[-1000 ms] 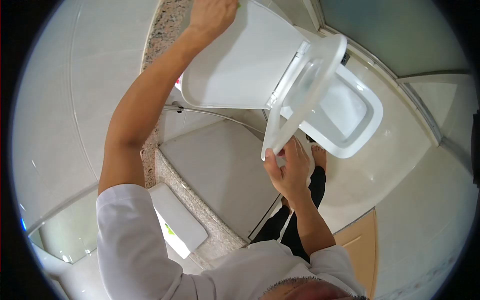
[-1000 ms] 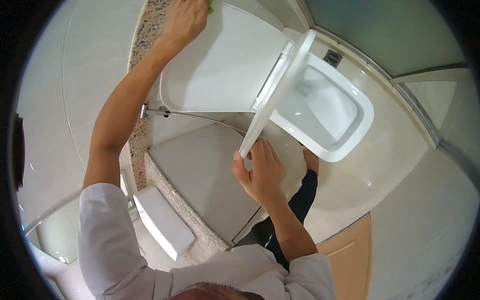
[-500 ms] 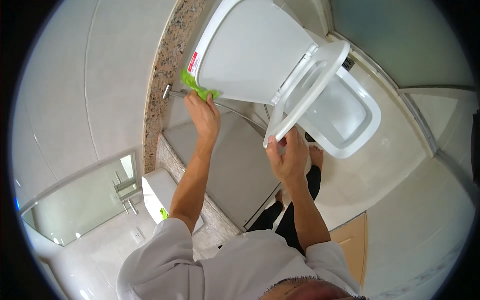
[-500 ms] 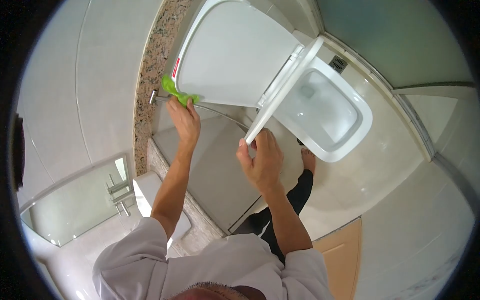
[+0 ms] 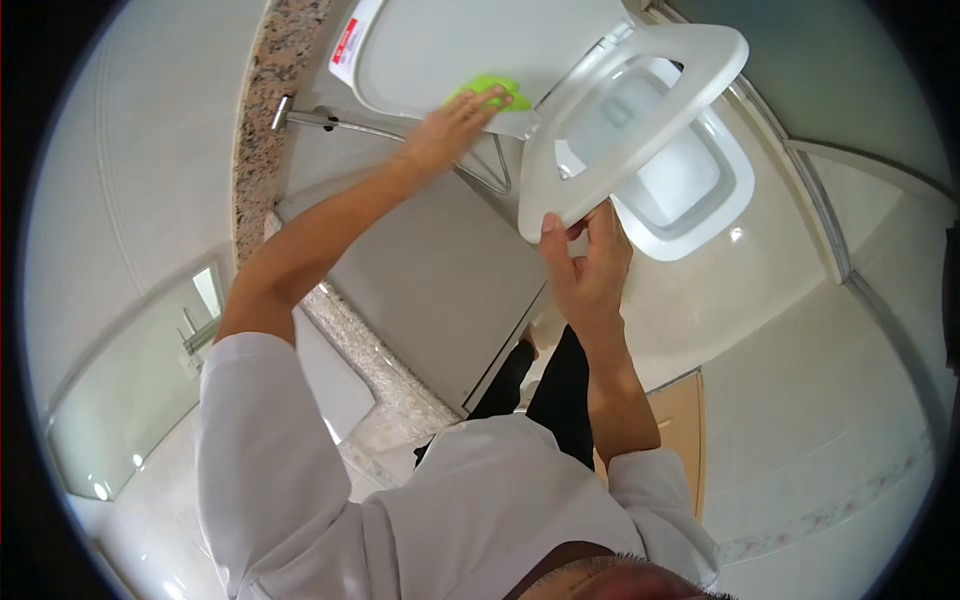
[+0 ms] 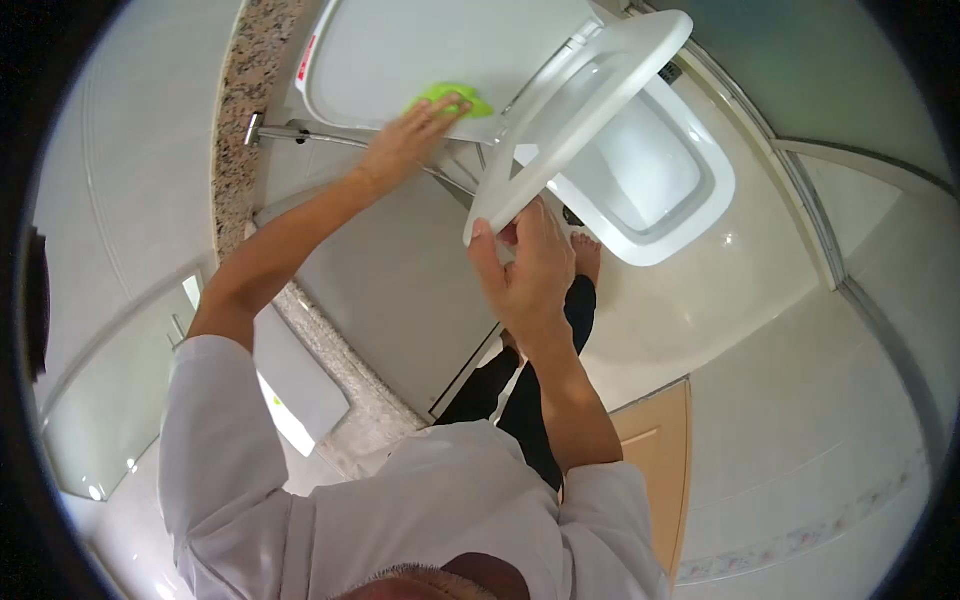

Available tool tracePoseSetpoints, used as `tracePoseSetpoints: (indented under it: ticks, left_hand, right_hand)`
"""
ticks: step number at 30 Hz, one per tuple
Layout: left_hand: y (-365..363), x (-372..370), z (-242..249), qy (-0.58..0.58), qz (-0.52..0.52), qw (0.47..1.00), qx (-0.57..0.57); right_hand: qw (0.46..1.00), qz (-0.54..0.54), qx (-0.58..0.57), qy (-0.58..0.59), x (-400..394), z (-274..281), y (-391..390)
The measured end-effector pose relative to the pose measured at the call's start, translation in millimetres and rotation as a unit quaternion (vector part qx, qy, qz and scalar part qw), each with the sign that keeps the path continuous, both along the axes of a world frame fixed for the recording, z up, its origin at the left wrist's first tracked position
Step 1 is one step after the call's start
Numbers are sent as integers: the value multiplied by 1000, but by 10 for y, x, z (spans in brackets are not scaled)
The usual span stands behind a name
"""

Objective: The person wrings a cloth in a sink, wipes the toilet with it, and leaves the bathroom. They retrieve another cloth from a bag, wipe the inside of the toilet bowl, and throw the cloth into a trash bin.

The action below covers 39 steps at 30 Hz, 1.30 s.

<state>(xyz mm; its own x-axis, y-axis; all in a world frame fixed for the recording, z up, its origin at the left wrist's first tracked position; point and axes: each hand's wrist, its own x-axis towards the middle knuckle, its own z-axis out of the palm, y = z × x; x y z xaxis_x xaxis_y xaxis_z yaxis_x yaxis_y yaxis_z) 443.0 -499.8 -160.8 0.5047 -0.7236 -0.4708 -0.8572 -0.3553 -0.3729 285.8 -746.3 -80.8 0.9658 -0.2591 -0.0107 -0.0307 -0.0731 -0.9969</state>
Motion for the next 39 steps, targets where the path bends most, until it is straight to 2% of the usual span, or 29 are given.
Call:
tracePoseSetpoints:
  ticks: [1, 2, 4, 5, 7, 9, 11, 12, 13, 14, 15, 17, 18, 20, 22, 23, 24, 25, 26, 27, 28, 30, 32, 33, 35, 36, 37, 39]
  left_hand:
    - [-38, -51, -262, 54, 12, 998, 17]
    - [-106, -37, -565, 57, 11, 998, 11]
    - [-368, 151, -1166, 96, 55, 990, -82]
    - [-544, 250, -1313, 99, 54, 989, -92]
    - [-898, 515, -1381, -26, -22, 994, -105]
    - [-1247, 914, -1239, -77, -54, 981, -172]
    - [-1742, 1436, -1459, -15, -59, 974, -217]
    - [-1648, 1422, -1728, -12, -53, 975, -218]
    - [-1534, 1337, -2072, 20, 14, 954, -298]
    - [-1482, 1283, -2182, 51, 78, 923, -375]
    - [-1411, 974, -1469, 113, 116, 975, -151]
    - [-830, 454, -1654, -19, -2, 993, -114]
    - [-614, 148, -1465, 23, 15, 993, -117]
    - [-99, -326, -1450, -24, -81, 996, -21]
    - [210, -762, -1345, 74, 64, 986, -133]
    - [201, -915, -1225, 73, 67, 986, -134]
    - [164, -1052, -1106, 110, 270, 943, -159]
    - [143, -1138, -1024, 141, 465, 856, -178]
    - [125, -1103, -984, 135, 468, 854, -183]
    - [95, -1065, -969, 101, 531, 777, -323]
    - [-24, -1036, -859, 68, 580, 674, -453]
    - [-353, -775, -527, 160, 511, 574, -620]
    - [-659, -432, -586, 227, 419, 598, -644]
    - [-839, -301, -604, 302, 454, 577, -608]
    - [-1179, 31, -1040, 353, 381, 626, -582]
    - [-1345, 213, -1406, 324, 274, 690, -587]
    - [-1553, 394, -1515, 323, 270, 682, -597]
    - [-1901, 783, -1506, 234, 154, 793, -540]
  right_hand:
    - [1000, -8, 19, 1, -2, 3, 6]
    - [1000, -10, 13, 5, -14, -15, 0]
    - [1000, 13, -20, -8, -25, -70, -45]
    - [999, 14, -30, -6, -26, -85, -72]
    - [999, 25, -28, -8, -34, -110, -94]
    - [999, 28, -15, -1, -84, -151, -63]
    - [999, 36, 3, 7, -109, -169, -46]
    - [999, 41, -14, 0, -95, -155, -51]
    - [999, 43, -31, -12, -61, -145, -67]
    - [998, 43, -31, -14, -52, -136, -79]
    - [998, 42, -36, -7, -64, -127, -88]
    - [999, 40, -37, -1, -70, -97, -94]
    - [999, 33, -17, 0, -61, -84, -92]
    - [1000, 26, 2, 0, -68, -61, -90]
    - [998, 39, 24, 46, -102, -48, -100]
    - [998, 41, 24, 45, -125, -67, -88]
    - [998, 37, 28, 44, -152, -100, -69]
    - [998, 40, 30, 41, -134, -83, -51]
    - [998, 43, 31, 37, -117, -68, -33]
    - [999, 40, 26, 21, -73, -27, -24]
    - [999, 39, 18, 8, -62, 5, -17]
    - [999, 48, 17, 14, -91, -6, -6]
    - [998, 57, 15, 16, -59, 20, 5]
    - [998, 51, 19, 33, -49, 72, 18]
    - [998, 48, 15, 46, -30, 93, 51]
    - [998, 47, 29, 44, -31, 72, 55]
    - [997, 46, 40, 41, -26, 43, 48]
    - [997, 48, 41, 43, -10, 80, 26]
